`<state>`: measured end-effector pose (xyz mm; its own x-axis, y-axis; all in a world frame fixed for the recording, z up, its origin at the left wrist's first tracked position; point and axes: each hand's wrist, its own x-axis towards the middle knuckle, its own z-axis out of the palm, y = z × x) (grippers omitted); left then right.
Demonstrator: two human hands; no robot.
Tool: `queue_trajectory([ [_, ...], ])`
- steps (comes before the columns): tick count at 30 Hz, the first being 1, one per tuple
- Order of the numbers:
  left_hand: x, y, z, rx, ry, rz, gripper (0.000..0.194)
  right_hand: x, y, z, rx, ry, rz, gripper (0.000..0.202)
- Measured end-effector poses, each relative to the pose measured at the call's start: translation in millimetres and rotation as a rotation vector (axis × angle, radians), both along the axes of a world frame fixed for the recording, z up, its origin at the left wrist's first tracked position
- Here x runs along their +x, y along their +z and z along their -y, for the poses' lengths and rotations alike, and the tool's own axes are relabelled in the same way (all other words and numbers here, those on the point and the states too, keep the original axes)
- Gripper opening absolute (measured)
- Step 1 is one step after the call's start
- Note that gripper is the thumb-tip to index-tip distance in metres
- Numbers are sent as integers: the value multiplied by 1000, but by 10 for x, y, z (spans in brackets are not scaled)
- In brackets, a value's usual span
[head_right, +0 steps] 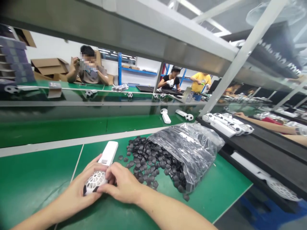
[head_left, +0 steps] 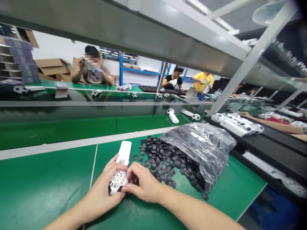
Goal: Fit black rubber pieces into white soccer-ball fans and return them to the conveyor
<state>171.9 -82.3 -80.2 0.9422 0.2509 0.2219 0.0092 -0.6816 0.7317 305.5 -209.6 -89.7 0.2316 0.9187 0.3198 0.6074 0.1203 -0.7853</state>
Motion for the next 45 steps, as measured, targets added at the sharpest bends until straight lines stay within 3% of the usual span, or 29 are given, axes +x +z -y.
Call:
queue_trajectory([
  [8,6,-201,-70,-11,22,40,55,-26,-78,30,19,2,-30,20],
  [13,13,-169,-132,28,-24,56,48,88,-18,17,201,-110,205,21],
  [17,1,-84,-139,10,-72,43,43,286,53,-22,-40,-359,440,36],
  [20,-5,-100,-99,11,-27,104,36,368,41,-47,-233,-319,532,34],
  [24,-13,-161,-3,36,110,119,37,342,69,-44,-270,-276,599,21],
  [28,-29,-80,52,24,218,3,43,325,125,-11,-302,-300,649,14],
  [35,-67,210,-116,-70,-89,-172,49,392,116,71,-324,-274,606,14],
  [38,-81,246,-132,-81,-112,-229,47,414,167,134,-237,-303,547,11],
  [41,-79,243,-100,-71,-99,-252,48,395,242,187,-28,-305,407,9],
  [45,-66,240,-92,-47,-118,-255,47,283,299,204,83,-155,202,18],
])
